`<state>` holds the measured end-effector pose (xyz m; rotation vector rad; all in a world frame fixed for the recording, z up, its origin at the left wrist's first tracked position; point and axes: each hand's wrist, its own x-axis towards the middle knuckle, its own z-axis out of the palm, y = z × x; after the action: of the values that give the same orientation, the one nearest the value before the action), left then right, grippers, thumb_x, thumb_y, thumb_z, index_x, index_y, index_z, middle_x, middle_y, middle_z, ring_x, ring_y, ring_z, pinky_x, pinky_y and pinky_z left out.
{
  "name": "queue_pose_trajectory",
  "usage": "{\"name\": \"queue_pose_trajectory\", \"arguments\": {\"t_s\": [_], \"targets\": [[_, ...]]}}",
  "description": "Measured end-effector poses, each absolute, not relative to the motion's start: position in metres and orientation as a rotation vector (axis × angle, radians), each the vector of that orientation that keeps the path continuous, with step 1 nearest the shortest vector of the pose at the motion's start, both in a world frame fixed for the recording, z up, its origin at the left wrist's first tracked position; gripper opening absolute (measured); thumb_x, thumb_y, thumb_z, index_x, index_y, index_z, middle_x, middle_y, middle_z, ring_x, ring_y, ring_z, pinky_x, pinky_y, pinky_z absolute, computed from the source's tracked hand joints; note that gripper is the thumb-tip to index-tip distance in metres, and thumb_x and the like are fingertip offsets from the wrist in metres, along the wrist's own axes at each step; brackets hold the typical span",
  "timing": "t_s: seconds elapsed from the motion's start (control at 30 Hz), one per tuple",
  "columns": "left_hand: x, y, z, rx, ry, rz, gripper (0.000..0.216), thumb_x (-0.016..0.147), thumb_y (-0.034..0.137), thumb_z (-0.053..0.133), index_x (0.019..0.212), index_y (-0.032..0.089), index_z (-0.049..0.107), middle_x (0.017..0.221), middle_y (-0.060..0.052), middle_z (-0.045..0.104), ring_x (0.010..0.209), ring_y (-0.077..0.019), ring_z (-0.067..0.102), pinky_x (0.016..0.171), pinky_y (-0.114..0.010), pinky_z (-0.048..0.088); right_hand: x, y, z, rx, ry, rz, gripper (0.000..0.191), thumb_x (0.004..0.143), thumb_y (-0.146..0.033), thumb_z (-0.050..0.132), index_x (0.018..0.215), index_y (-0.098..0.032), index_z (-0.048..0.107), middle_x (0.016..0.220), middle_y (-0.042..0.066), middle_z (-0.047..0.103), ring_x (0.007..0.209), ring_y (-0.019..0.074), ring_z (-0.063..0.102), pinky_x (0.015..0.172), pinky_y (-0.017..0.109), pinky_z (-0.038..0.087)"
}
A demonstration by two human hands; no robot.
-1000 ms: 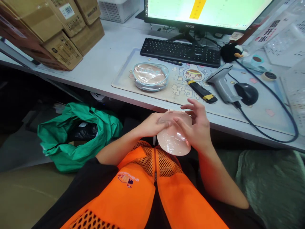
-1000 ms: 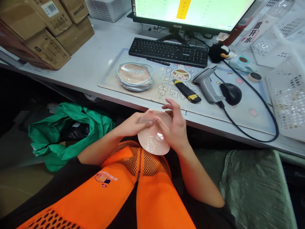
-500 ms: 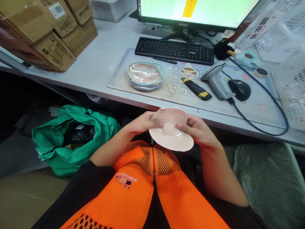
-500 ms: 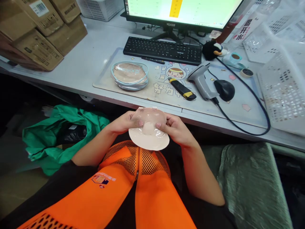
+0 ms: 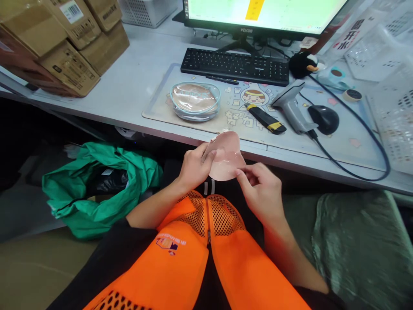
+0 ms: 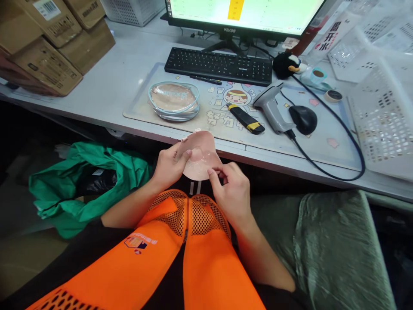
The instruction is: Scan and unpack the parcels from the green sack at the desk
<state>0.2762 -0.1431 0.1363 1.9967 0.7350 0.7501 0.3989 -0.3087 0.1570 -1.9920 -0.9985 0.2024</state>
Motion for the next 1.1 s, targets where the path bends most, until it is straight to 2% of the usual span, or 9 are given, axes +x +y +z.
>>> {"name": "queue_pose_trajectory", "arguments": {"t_s": [0.1, 0.17, 0.27, 0.4, 0.5, 0.6, 0.8, 0.93, 1.1], "targets": [[0.28, -0.149, 0.133, 1.869, 0.682, 0.783, 0.031, 0.099, 0.042, 0.062, 0.107, 0.016, 0.076, 0.085, -0.003, 0.074, 0.075, -0.0168, 0.065, 0.071, -0.025, 0.048, 0.396, -0.304, 0.144, -1.846, -0.762, 0.482, 0.039, 0.088, -0.052, 0.073, 0.109, -0.018, 0.073, 0.086, 0.007, 0.074, 0.069, 0.0193, 0.066, 0.063, 0.035, 0.056], [0.28, -0.151, 0.13, 1.795, 0.66, 0.772, 0.033, 0.099, 0.045, 0.063, 0.106, 0.015, 0.075, 0.087, -0.003, 0.075, 0.078, -0.0169, 0.065, 0.073, -0.025, 0.049, 0.399, -0.299, 0.138, -1.716, -0.583, 0.6, 0.049, 0.082, -0.056, 0.078, 0.111, -0.017, 0.07, 0.083, 0.007, 0.073, 0.064, 0.0185, 0.065, 0.056, 0.033, 0.055], [0.279, -0.153, 0.128, 1.735, 0.661, 0.782, 0.036, 0.098, 0.048, 0.064, 0.106, 0.015, 0.075, 0.086, -0.003, 0.074, 0.079, -0.018, 0.065, 0.072, -0.025, 0.049, 0.407, -0.293, 0.137, -1.582, -0.456, 0.682, 0.053, 0.075, -0.055, 0.085, 0.108, -0.017, 0.068, 0.079, 0.004, 0.072, 0.059, 0.0151, 0.061, 0.049, 0.028, 0.049], [0.276, -0.158, 0.128, 1.723, 0.656, 0.819, 0.035, 0.099, 0.046, 0.062, 0.11, 0.015, 0.074, 0.095, -0.005, 0.076, 0.09, -0.02, 0.068, 0.078, -0.026, 0.051, 0.41, -0.288, 0.141, -1.518, -0.458, 0.719, 0.043, 0.07, -0.051, 0.089, 0.089, -0.019, 0.066, 0.068, -0.001, 0.064, 0.053, 0.0103, 0.05, 0.048, 0.026, 0.041], [0.277, -0.161, 0.128, 1.742, 0.664, 0.798, 0.033, 0.099, 0.044, 0.063, 0.108, 0.015, 0.074, 0.098, -0.006, 0.077, 0.089, -0.0202, 0.069, 0.08, -0.027, 0.052, 0.406, -0.285, 0.142, -1.551, -0.527, 0.638, 0.033, 0.076, -0.046, 0.086, 0.08, -0.02, 0.065, 0.068, -0.001, 0.061, 0.057, 0.0109, 0.05, 0.054, 0.027, 0.043], [0.28, -0.16, 0.126, 1.703, 0.701, 0.788, 0.034, 0.097, 0.045, 0.064, 0.107, 0.014, 0.074, 0.097, -0.008, 0.078, 0.086, -0.0213, 0.071, 0.079, -0.029, 0.053, 0.4, -0.285, 0.141, -1.587, -0.643, 0.423, 0.022, 0.084, -0.039, 0.079, 0.081, -0.021, 0.066, 0.078, 0.001, 0.063, 0.068, 0.0144, 0.056, 0.062, 0.03, 0.047], [0.287, -0.152, 0.123, 1.591, 0.684, 0.763, 0.043, 0.091, 0.051, 0.07, 0.106, 0.011, 0.075, 0.096, -0.01, 0.079, 0.087, -0.0238, 0.072, 0.079, -0.031, 0.055, 0.395, -0.292, 0.135, -1.563, -1.008, 0.122, 0.01, 0.093, -0.034, 0.07, 0.089, -0.024, 0.068, 0.11, 0.008, 0.066, 0.107, 0.0255, 0.065, 0.09, 0.043, 0.056], [0.288, -0.156, 0.124, 1.618, 0.72, 0.766, 0.039, 0.093, 0.049, 0.069, 0.104, 0.012, 0.075, 0.094, -0.009, 0.079, 0.086, -0.0231, 0.072, 0.079, -0.03, 0.055, 0.395, -0.294, 0.132, -1.55, -1.093, 0.059, 0.005, 0.094, -0.03, 0.068, 0.092, -0.025, 0.067, 0.116, 0.009, 0.067, 0.113, 0.027, 0.065, 0.1, 0.049, 0.055], [0.289, -0.161, 0.126, 1.671, 0.738, 0.824, 0.034, 0.099, 0.039, 0.063, 0.119, 0.014, 0.073, 0.11, -0.012, 0.08, 0.1, -0.0255, 0.075, 0.088, -0.033, 0.056, 0.391, -0.293, 0.129, -1.56, -1.064, 0.029, 0.005, 0.094, -0.03, 0.068, 0.094, -0.026, 0.067, 0.123, 0.009, 0.066, 0.119, 0.0283, 0.064, 0.106, 0.053, 0.052]]}}
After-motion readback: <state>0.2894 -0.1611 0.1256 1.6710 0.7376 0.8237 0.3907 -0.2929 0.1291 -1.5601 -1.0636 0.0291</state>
